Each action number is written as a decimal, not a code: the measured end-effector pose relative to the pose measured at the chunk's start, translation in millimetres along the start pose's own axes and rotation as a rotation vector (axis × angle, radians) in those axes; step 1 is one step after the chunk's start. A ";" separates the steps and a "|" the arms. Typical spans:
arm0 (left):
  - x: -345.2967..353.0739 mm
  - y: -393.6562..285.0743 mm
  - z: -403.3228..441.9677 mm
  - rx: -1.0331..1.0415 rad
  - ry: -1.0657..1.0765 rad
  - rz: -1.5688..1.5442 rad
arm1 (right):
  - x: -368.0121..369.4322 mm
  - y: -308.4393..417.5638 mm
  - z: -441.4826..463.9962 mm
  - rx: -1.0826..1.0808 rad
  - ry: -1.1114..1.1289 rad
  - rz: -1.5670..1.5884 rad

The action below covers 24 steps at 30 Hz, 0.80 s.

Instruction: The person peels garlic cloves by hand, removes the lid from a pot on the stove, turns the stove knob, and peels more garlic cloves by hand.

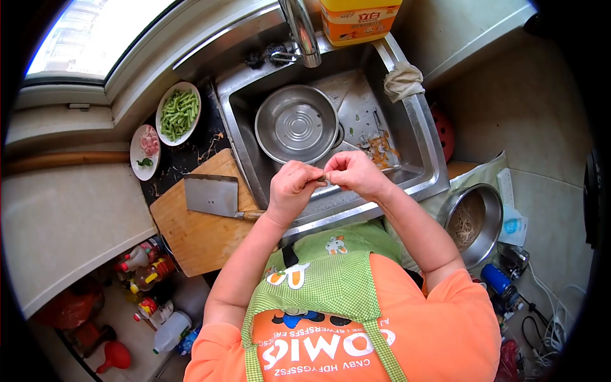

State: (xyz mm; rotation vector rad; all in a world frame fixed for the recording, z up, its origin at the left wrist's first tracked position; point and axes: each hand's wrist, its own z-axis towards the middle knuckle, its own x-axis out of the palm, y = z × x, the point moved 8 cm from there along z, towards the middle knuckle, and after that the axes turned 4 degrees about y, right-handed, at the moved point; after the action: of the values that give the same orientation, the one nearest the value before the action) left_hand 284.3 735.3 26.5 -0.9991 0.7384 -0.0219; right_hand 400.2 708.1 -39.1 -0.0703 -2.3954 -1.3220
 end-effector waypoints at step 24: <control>20.4 48.4 -43.8 -0.890 -0.039 -0.973 | -5.8 52.8 -24.1 -0.536 -0.420 -1.172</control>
State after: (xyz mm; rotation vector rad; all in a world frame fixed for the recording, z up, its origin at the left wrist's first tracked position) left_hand 259.9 722.6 -36.0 -2.1321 0.1269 -0.5535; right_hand 425.5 718.3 12.4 1.1659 -2.3161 -2.6317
